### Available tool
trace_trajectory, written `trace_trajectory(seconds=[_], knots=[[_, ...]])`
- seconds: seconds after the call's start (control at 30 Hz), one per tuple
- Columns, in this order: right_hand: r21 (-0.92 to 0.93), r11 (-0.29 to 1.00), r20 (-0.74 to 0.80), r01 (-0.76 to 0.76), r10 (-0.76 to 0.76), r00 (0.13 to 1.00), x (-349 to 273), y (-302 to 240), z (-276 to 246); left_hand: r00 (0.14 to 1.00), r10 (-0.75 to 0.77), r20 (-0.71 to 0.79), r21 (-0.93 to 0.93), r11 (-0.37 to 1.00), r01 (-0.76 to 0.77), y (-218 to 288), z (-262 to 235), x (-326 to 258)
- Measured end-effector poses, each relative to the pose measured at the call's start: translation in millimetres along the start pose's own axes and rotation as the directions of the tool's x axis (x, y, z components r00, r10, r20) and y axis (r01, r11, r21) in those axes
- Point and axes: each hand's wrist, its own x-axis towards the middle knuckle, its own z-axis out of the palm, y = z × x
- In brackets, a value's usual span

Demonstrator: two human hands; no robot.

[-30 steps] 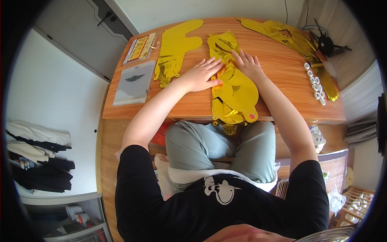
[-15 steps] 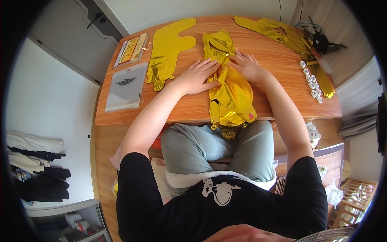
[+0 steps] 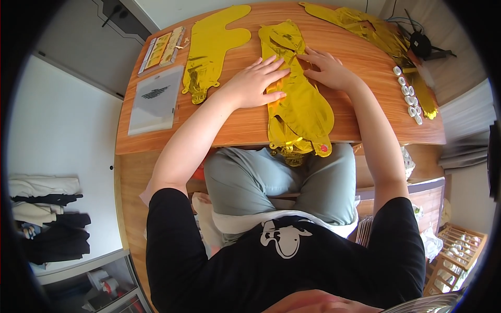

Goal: The person lays out and smooths foil balloons on a table and folds one of the foil balloons into a compact square by hand.

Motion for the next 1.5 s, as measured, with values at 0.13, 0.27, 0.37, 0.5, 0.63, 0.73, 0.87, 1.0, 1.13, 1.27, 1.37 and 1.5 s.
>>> trace_trajectory(seconds=[0.13,0.27,0.37,0.5,0.63,0.73,0.87,1.0,1.13,1.27,1.37,1.5], knots=[[-0.006,1.0,0.004,-0.002,0.002,1.0,-1,1,0,0.999,-0.011,0.04,-0.097,0.995,0.015,1,2,2],[-0.006,1.0,0.007,-0.003,0.003,1.0,-1,0,0,0.998,0.004,0.059,-0.07,0.998,0.0,-1,2,2],[-0.006,1.0,-0.016,-0.014,0.014,1.0,-1,-2,0,0.998,0.004,0.061,-0.045,0.999,-0.002,-1,4,2],[0.063,0.998,-0.083,0.008,-0.002,0.997,-4,-8,-2,0.998,-0.005,0.068,-0.039,0.999,0.008,0,5,0],[0.001,0.984,-0.391,0.18,-0.166,0.905,-6,-2,4,0.998,-0.003,0.069,-0.041,0.999,0.006,3,4,7],[0.128,0.862,-0.18,0.491,-0.467,0.866,-13,-34,-21,0.997,-0.013,0.076,-0.044,0.999,0.017,0,3,0],[0.074,0.711,-0.047,0.699,-0.698,0.715,-39,-73,-11,0.997,0.012,0.07,-0.034,0.999,-0.01,-1,2,0],[0.013,0.641,-0.1,0.767,-0.763,0.639,-45,-76,11,0.996,-0.018,0.085,-0.018,1.0,0.019,2,2,1],[0.0,0.632,-0.109,0.775,-0.77,0.629,-47,-73,18,0.994,-0.016,0.105,-0.006,1.0,0.017,2,1,1],[-0.038,0.638,-0.084,0.769,-0.769,0.634,-50,-70,21,0.993,-0.013,0.119,-0.018,1.0,0.016,0,1,2],[-0.095,0.602,-0.136,0.793,-0.797,0.589,-51,-72,24,0.995,0.051,0.085,-0.076,0.996,-0.045,-13,3,3],[-0.133,0.605,-0.116,0.785,-0.796,0.594,-53,-70,26,0.992,-0.018,0.128,-0.641,0.762,0.097,-28,-3,11]])
